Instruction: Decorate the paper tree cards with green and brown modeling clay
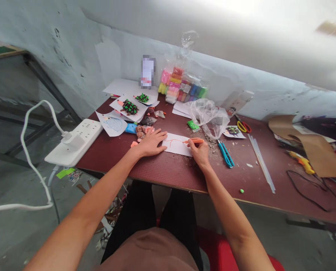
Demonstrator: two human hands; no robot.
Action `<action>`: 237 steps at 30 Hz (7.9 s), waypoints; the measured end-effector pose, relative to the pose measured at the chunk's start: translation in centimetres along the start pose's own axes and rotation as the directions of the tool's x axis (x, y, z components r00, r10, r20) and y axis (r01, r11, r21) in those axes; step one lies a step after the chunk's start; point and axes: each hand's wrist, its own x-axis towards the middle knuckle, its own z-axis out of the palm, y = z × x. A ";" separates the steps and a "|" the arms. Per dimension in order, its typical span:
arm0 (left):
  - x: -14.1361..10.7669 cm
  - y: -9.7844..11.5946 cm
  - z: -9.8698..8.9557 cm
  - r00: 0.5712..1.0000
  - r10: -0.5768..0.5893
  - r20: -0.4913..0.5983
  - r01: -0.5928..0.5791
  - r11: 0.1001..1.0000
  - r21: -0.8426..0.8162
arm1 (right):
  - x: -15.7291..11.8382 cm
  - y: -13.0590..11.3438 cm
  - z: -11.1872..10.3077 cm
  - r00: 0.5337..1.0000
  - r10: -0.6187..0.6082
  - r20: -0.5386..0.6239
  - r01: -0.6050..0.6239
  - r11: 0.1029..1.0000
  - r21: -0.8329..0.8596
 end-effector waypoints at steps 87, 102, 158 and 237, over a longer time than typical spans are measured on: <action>-0.1 0.1 0.0 1.000 -0.012 0.006 0.011 1.000 0.025 | -2.2 -1.1 -1.3 0.999 0.003 -0.049 -0.005 0.999 -0.032; -0.1 0.2 -0.2 1.000 -0.024 0.015 0.024 1.000 0.012 | -1.9 -2.9 0.5 0.976 -0.110 0.186 0.086 0.987 0.132; -0.1 0.2 -0.2 1.000 -0.019 0.011 0.019 1.000 0.013 | -1.3 -0.7 -1.6 0.999 0.022 0.049 -0.024 0.999 0.044; -0.1 0.1 -0.1 1.000 -0.006 0.014 0.006 1.000 0.011 | -1.5 -0.4 -1.6 1.000 0.009 -0.030 -0.009 1.000 0.014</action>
